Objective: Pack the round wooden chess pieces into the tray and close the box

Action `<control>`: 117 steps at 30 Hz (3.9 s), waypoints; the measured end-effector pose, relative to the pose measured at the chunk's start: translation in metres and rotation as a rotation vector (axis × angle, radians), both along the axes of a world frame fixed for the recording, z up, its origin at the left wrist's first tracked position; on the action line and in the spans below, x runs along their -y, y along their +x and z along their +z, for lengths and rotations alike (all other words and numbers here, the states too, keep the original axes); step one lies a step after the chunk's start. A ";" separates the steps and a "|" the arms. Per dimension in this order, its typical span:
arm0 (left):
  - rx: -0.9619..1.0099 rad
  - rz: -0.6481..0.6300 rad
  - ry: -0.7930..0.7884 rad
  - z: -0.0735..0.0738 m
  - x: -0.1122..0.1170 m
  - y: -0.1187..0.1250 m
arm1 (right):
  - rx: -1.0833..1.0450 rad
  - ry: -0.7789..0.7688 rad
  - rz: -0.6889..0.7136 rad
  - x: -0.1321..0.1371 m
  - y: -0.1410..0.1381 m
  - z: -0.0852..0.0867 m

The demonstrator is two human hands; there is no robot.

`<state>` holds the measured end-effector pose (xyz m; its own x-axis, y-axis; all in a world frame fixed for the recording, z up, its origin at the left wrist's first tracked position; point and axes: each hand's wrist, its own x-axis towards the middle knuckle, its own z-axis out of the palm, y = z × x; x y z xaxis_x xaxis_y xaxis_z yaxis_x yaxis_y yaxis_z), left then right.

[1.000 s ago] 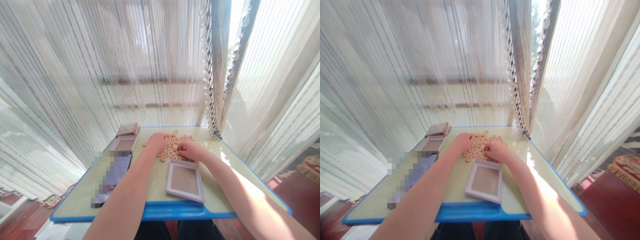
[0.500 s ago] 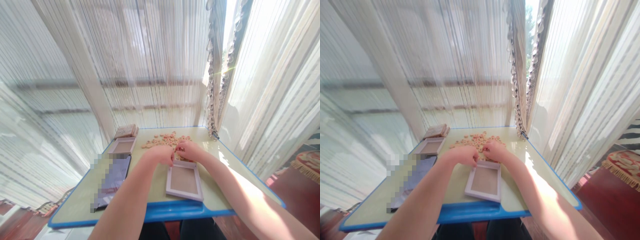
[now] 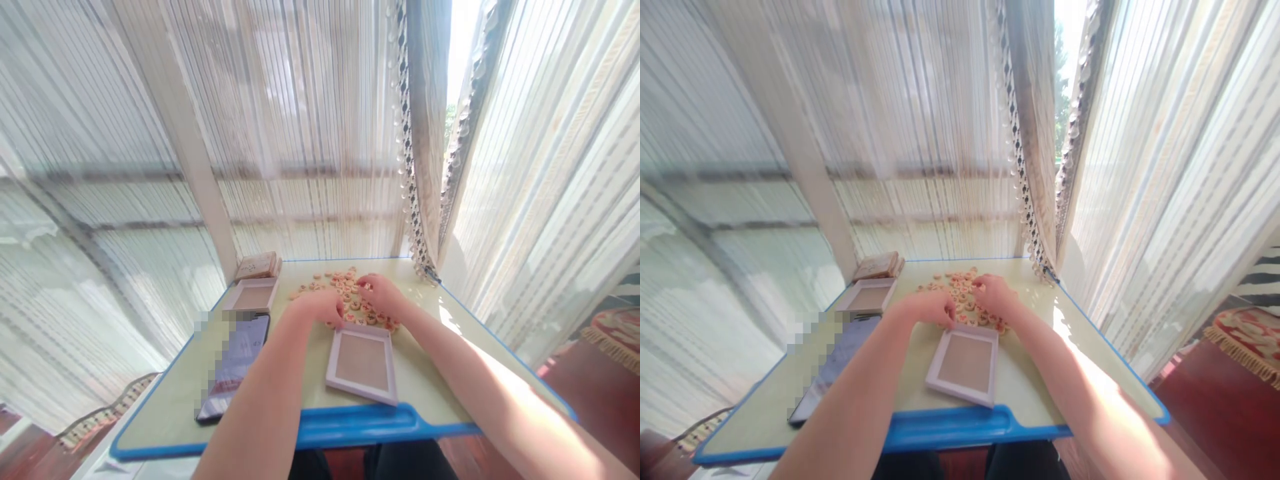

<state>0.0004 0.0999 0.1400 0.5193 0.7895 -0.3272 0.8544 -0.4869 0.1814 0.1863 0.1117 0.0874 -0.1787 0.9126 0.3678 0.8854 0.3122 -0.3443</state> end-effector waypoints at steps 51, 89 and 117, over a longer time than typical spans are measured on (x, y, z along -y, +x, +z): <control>0.259 0.066 -0.245 -0.008 -0.006 -0.008 | 0.126 0.050 0.473 0.059 -0.018 -0.004; 0.362 0.130 -0.358 -0.009 -0.006 -0.010 | 0.065 -0.001 0.467 0.062 -0.018 -0.006; 0.242 0.164 0.572 -0.064 -0.047 0.017 | -0.023 0.103 0.114 0.036 0.002 0.000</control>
